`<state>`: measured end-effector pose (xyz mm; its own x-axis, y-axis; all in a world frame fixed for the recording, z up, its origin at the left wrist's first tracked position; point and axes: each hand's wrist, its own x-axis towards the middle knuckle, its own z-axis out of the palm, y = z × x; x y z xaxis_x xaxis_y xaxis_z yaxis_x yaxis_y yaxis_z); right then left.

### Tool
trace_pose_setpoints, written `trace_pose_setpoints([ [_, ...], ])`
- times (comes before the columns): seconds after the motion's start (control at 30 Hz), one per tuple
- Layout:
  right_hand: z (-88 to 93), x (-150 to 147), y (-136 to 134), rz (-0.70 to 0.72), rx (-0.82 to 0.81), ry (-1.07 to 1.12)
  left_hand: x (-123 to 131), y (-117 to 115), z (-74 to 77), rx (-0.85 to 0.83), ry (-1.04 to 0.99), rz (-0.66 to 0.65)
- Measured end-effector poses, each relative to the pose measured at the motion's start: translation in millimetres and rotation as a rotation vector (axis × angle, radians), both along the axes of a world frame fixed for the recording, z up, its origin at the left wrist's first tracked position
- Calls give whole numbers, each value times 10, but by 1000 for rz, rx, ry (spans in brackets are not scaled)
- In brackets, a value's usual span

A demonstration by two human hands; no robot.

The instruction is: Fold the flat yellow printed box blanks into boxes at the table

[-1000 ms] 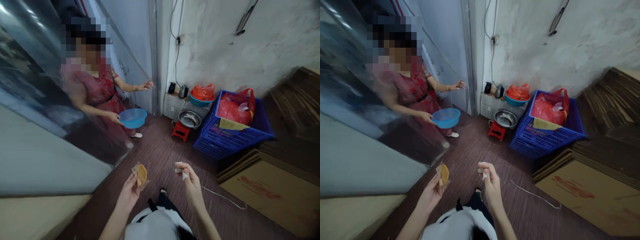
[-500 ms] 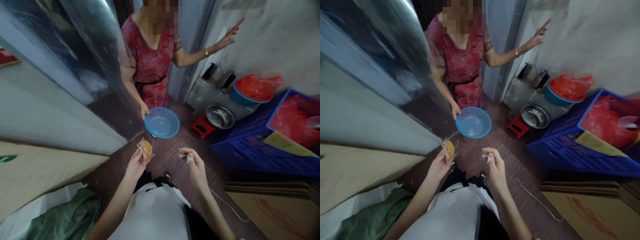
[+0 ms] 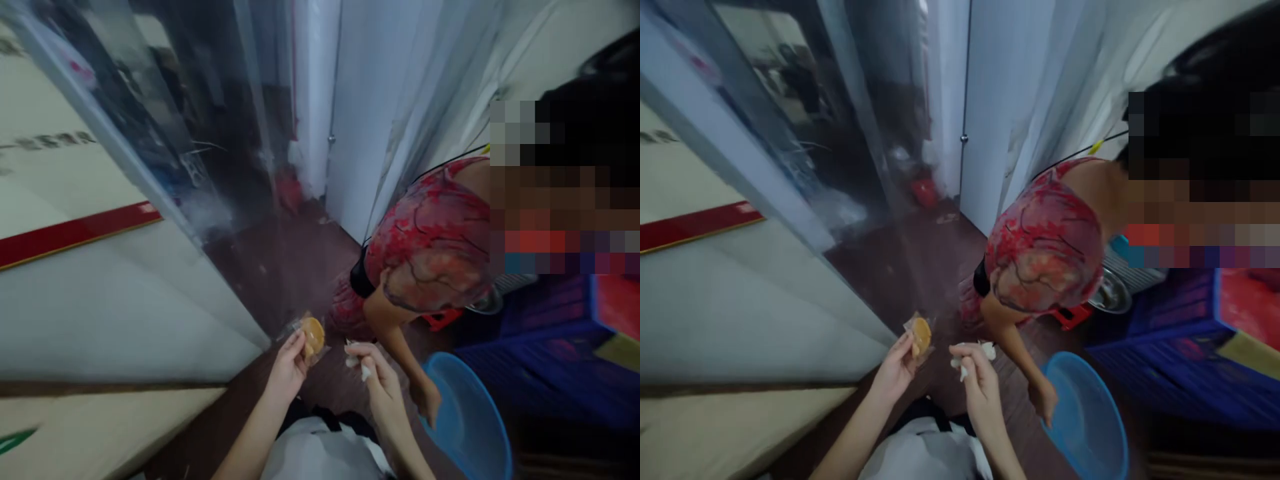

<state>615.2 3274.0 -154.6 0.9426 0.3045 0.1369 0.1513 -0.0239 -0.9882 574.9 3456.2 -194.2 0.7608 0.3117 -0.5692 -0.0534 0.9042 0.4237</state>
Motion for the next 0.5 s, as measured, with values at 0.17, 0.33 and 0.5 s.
trace_pose_setpoints([
  [0.17, 172, 204, 244, -29, -58, 22, 127, 241, -4, -33, 85, 36],
  [0.33, 178, 593, 503, -184, -36, 78, 316, 360, -70, -45, 181, 8],
  [0.5, 73, 1278, 901, -227, 39, 13, 632, 610, -394, -33, 264, -29],
])
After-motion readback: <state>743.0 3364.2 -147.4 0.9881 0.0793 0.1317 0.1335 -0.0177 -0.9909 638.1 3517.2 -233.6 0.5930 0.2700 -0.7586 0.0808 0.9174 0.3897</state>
